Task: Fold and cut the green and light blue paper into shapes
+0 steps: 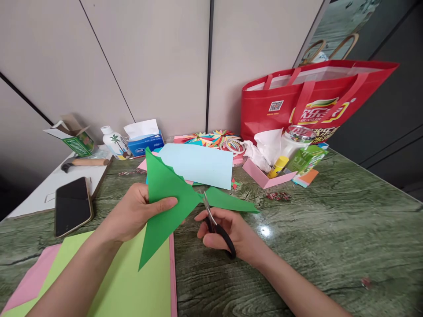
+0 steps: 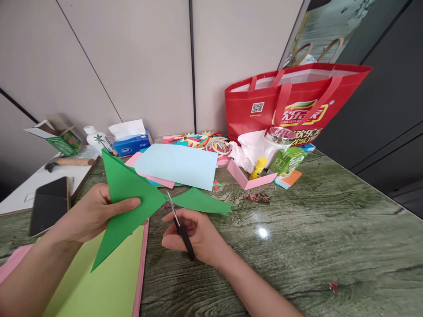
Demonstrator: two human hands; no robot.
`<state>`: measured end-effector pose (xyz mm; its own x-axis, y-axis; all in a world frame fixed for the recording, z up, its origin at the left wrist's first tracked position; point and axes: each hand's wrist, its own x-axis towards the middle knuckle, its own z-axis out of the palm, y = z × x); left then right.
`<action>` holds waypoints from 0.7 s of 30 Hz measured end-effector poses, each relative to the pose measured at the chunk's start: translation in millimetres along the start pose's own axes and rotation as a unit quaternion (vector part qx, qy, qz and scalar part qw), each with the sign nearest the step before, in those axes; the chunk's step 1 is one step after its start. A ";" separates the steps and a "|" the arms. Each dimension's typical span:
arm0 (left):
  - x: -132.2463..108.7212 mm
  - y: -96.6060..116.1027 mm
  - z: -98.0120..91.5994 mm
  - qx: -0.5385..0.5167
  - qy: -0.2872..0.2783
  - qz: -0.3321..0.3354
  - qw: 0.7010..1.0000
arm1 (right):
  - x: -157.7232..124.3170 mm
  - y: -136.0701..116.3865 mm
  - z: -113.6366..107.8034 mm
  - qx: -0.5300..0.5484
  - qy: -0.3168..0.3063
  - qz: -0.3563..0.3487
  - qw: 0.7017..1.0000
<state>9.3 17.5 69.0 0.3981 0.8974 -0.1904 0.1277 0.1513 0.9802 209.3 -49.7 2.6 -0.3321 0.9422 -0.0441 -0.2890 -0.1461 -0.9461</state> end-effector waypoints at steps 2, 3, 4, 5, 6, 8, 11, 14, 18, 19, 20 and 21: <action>-0.9 0.9 -2.9 0.029 -0.005 0.003 1.000 | -0.6 -0.5 -0.6 -0.003 -0.014 0.013 1.000; -1.3 1.1 -4.3 0.045 -0.012 0.004 0.999 | -0.7 -0.9 -1.1 -0.005 -0.020 0.021 1.000; -1.6 1.4 -5.6 0.059 -0.022 0.001 0.998 | -0.6 -1.1 -1.7 -0.005 -0.028 0.030 0.999; -2.0 1.9 -6.8 0.069 -0.032 -0.002 0.997 | -0.6 -1.4 -2.4 -0.004 -0.036 0.039 0.999; -2.4 2.6 -7.7 0.074 -0.042 -0.006 0.996 | -0.4 -1.4 -3.1 -0.002 -0.044 0.047 0.998; -3.0 4.7 -8.9 0.078 -0.062 -0.018 0.995 | -0.2 -1.3 -4.4 -0.001 -0.054 0.059 0.997; -4.0 8.7 -8.5 0.082 -0.078 -0.030 0.993 | -0.2 -0.9 -5.6 -0.004 -0.054 0.063 0.997; -4.8 11.5 -7.5 0.078 -0.076 -0.037 0.993 | -0.5 -0.7 -5.4 -0.007 -0.053 0.065 0.996; -5.4 10.8 -7.8 0.074 -0.071 -0.043 0.994 | 0.5 -1.0 -3.0 -0.009 -0.028 0.053 0.998; -5.4 9.8 -7.6 0.075 -0.070 -0.042 0.994 | 1.1 -1.0 -2.4 -0.007 -0.006 0.044 0.999; -5.3 8.6 -7.1 0.076 -0.070 -0.042 0.994 | 1.7 -1.0 -2.0 -0.002 0.024 0.031 0.999; -5.1 7.2 -5.9 0.075 -0.070 -0.042 0.994 | 2.3 -0.8 -1.9 0.006 0.060 0.014 0.998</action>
<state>2.8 16.5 77.4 0.5013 0.8161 -0.2876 0.2965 0.1503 0.9432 210.5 -46.8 2.6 -0.2309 0.9668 -0.1098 -0.2920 -0.1765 -0.9400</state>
